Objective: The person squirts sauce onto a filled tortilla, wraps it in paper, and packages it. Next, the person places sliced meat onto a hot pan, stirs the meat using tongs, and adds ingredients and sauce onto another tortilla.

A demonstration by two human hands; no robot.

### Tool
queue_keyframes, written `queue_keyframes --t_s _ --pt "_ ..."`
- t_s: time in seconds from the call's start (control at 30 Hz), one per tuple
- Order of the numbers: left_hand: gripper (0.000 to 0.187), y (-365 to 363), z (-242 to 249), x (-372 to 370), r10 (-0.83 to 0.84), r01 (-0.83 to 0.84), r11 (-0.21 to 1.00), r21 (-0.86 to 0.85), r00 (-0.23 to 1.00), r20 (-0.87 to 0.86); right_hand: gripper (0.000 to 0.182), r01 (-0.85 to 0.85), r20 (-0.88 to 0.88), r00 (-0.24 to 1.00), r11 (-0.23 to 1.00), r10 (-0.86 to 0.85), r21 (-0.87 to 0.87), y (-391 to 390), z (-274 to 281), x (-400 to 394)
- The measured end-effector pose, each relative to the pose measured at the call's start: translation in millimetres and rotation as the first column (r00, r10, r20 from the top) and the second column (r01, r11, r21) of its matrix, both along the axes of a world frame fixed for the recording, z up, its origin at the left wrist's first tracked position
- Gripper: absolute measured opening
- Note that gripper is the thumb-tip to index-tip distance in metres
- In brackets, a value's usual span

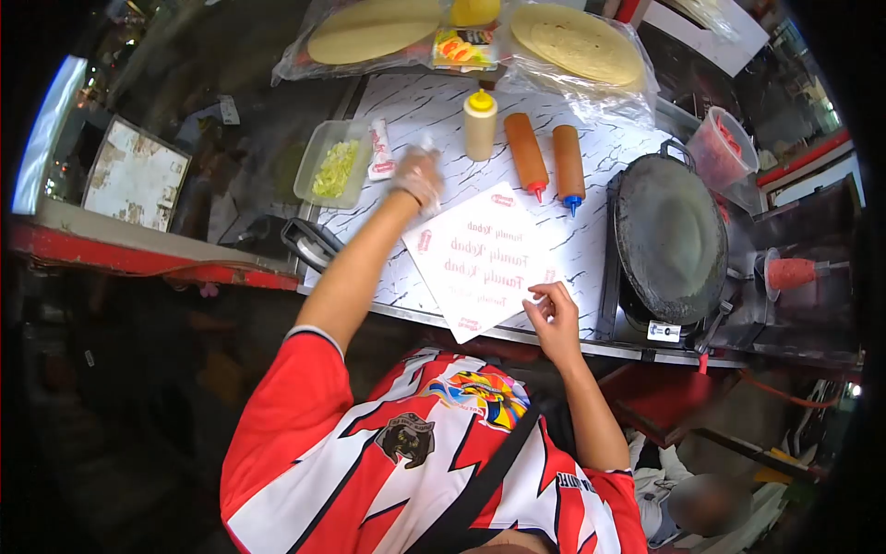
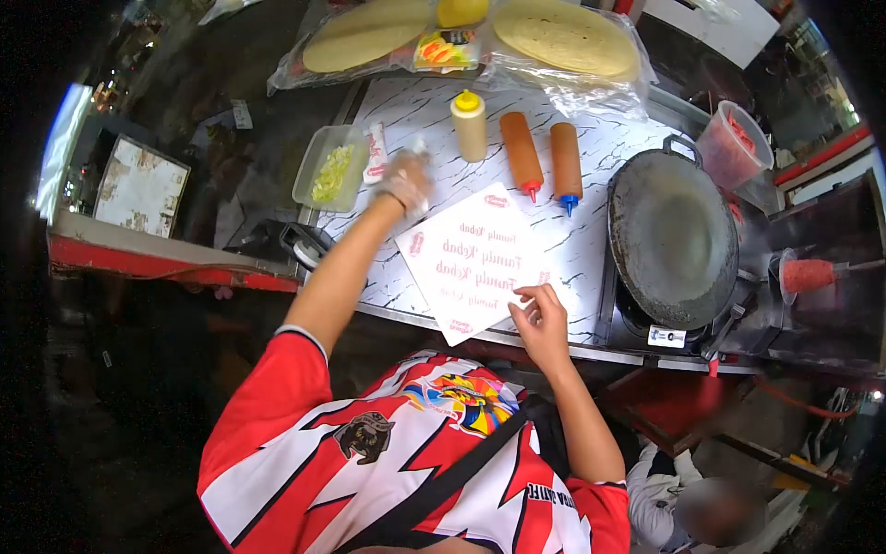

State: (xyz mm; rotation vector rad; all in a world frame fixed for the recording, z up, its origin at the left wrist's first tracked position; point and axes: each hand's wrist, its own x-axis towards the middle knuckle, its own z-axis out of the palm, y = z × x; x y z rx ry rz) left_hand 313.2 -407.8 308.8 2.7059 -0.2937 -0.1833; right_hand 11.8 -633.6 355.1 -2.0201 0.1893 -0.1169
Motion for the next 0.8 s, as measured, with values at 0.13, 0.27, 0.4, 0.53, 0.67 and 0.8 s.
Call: queue_keyframes --t_s 0.13,0.27,0.4,0.53,0.67,0.8 --pt "0.044 18 -19 84 -0.053 0.106 0.799 0.592 0.993 -0.107 0.021 -0.023 -0.029 0.999 1.0 0.024 0.014 -16 19 -25" --pt "0.054 28 -66 106 0.184 -0.161 0.803 0.574 0.983 0.02 0.022 0.061 0.012 0.998 0.998 -0.061 -0.031 -41 36 -50" --pt "0.061 36 -24 81 -0.109 0.084 0.854 0.513 0.994 0.019 0.023 0.22 0.127 0.969 0.974 -0.211 -0.059 -79 75 -82" --pt "0.043 11 135 16 -0.404 0.38 0.913 -0.145 0.887 -0.222 0.019 0.489 0.297 0.851 0.86 -0.434 -0.144 -142 108 -126" --pt "0.033 -74 250 -29 -0.489 0.522 0.832 -0.186 0.85 0.198 0.015 0.693 0.405 0.702 0.692 -0.586 -0.201 -202 121 -154" --pt "0.036 -170 255 29 -0.459 0.53 0.841 0.112 0.589 0.665 0.017 0.681 0.406 0.728 0.647 -0.552 -0.342 -244 127 -158"
